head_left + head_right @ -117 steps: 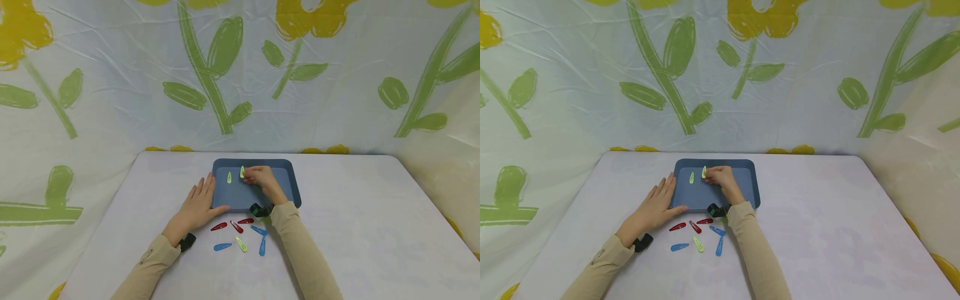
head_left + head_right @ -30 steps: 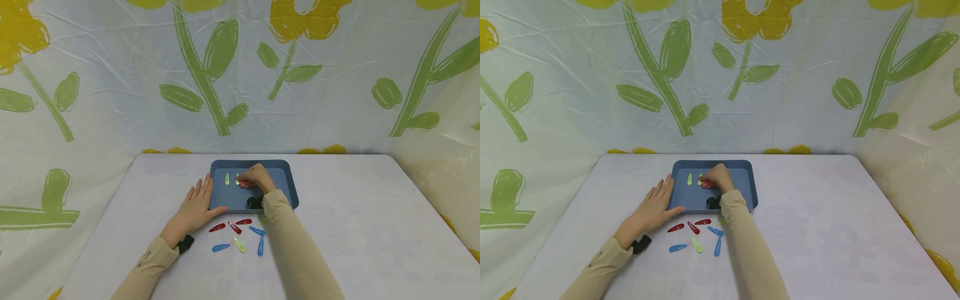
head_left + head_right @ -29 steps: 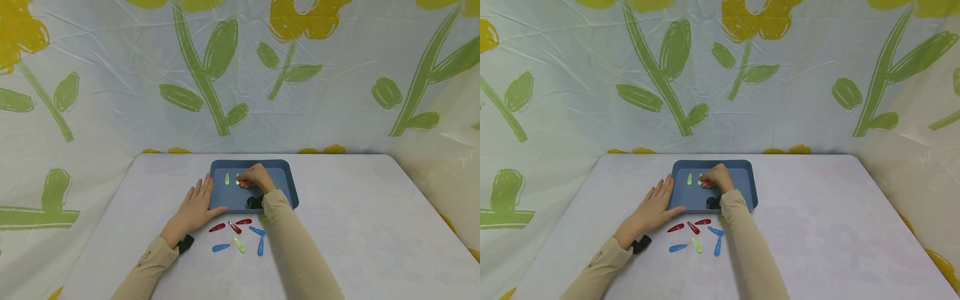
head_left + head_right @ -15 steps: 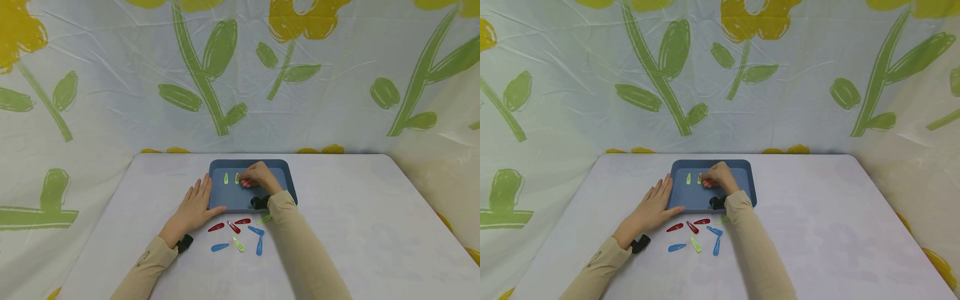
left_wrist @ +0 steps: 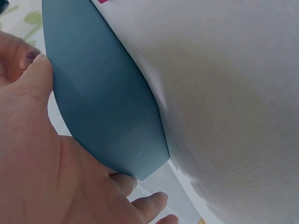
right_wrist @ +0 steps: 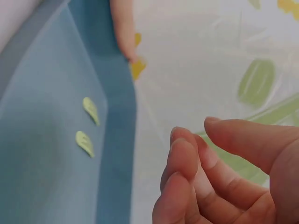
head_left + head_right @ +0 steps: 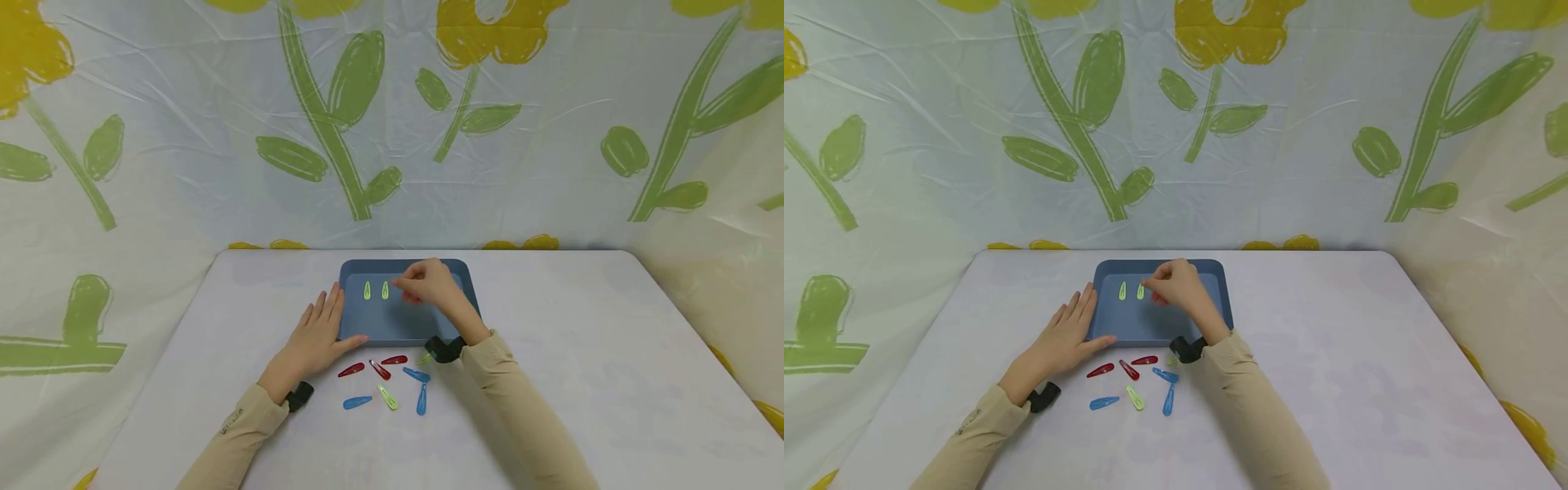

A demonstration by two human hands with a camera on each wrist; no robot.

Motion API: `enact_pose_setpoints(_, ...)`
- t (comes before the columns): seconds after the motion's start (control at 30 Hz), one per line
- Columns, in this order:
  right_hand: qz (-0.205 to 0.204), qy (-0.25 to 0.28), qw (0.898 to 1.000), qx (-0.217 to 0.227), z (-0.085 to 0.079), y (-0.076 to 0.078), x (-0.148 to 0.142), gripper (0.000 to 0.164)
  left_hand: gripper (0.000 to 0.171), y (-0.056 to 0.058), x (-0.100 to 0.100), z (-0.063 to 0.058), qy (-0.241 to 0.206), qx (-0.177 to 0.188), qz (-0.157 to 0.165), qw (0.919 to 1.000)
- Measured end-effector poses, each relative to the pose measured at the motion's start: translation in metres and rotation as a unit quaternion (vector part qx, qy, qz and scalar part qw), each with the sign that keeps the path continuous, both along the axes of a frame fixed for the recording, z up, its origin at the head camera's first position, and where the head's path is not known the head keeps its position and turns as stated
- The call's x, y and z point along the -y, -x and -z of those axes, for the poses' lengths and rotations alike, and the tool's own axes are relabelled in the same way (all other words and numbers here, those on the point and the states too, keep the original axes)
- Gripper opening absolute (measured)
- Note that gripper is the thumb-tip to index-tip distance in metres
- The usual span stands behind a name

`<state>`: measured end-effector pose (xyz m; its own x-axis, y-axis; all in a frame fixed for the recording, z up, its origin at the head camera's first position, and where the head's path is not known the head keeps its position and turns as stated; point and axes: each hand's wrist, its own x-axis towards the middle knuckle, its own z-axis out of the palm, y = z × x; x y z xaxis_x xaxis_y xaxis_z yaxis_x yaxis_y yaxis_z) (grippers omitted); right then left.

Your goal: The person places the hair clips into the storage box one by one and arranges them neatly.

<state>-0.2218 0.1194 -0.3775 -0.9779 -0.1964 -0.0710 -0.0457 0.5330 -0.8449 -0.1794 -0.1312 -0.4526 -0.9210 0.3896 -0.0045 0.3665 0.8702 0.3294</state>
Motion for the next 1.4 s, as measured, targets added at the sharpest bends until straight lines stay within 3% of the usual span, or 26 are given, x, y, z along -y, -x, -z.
enact_pose_setpoints(0.13, -0.038, -0.009, 0.997, -0.065, -0.008, -0.019, -0.008, 0.019, 0.108, 0.0, -0.001, -0.001, -0.004, -0.002, -0.001, 1.0)
enact_pose_setpoints(0.33, -0.096, -0.008, 0.98, -0.173, -0.012, -0.04, -0.018, 0.009, 0.107, 0.001, -0.001, 0.0, 0.001, -0.007, 0.0, 1.0)
enact_pose_setpoints(0.53, -0.146, -0.025, 0.957, -0.25, -0.012, -0.057, -0.026, 0.004, 0.109, 0.002, 0.0, 0.001, 0.005, -0.012, 0.002, 0.9999)
enact_pose_setpoints(0.7, -0.195, -0.079, 0.931, -0.299, -0.004, -0.071, -0.033, 0.01, 0.109, 0.002, 0.001, 0.001, 0.004, -0.012, 0.004, 0.9999)
enact_pose_setpoints(1.03, -0.239, -0.208, 0.908, -0.275, 0.026, -0.093, -0.037, 0.012, 0.108, 0.001, 0.0, 0.001, 0.002, -0.009, 0.003, 1.0)
enact_pose_setpoints(1.27, -0.227, -0.28, 0.9, -0.245, 0.039, -0.097, -0.032, 0.024, 0.107, 0.002, 0.001, 0.002, 0.003, -0.008, 0.004, 1.0)
enact_pose_setpoints(1.4, -0.215, -0.316, 0.891, -0.243, 0.044, -0.099, -0.03, 0.016, 0.108, 0.002, 0.001, 0.002, 0.001, -0.009, 0.004, 1.0)
